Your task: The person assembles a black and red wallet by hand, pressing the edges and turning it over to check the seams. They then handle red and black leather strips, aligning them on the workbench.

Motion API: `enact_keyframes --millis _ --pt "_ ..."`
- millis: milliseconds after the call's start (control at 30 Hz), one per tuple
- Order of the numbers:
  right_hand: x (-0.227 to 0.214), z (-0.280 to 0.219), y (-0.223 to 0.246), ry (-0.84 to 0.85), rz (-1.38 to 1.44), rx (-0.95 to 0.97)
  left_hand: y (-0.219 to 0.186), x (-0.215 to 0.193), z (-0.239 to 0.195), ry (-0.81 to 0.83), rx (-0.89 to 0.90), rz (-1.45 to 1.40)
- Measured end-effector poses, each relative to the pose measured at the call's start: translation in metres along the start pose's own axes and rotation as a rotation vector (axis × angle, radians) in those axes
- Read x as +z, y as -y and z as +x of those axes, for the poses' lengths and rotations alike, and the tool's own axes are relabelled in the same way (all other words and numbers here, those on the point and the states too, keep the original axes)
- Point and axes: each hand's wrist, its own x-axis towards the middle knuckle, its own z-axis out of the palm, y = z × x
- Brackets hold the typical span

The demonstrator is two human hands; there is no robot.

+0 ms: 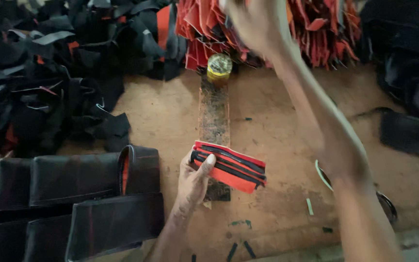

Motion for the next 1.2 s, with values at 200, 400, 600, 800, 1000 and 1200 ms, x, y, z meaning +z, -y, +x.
enact_keyframes --millis 200,400,600,800,1000,1200 --pt "-0.051 -0.152 0.093 0.457 0.329 0.440 0.008 0.011 -0.004 0.139 -0.050 0.319" --pt "-0.045 -0.260 0.126 0.383 0.758 0.790 0.009 0.031 -0.012 0.142 0.053 0.807" --pt "-0.020 -0.306 0.126 0.257 0.881 0.887 0.005 0.041 -0.015 0.214 0.191 0.952" --pt "-0.017 -0.342 0.117 0.162 0.881 0.880 0.010 0.041 -0.030 0.288 0.357 1.051" --pt "-0.007 -0.367 0.114 0.057 0.892 1.148 0.017 0.041 -0.019 -0.057 0.505 1.656" --pt "-0.003 -0.370 0.113 -0.064 0.873 0.987 0.018 0.025 -0.021 -0.064 0.214 1.648"
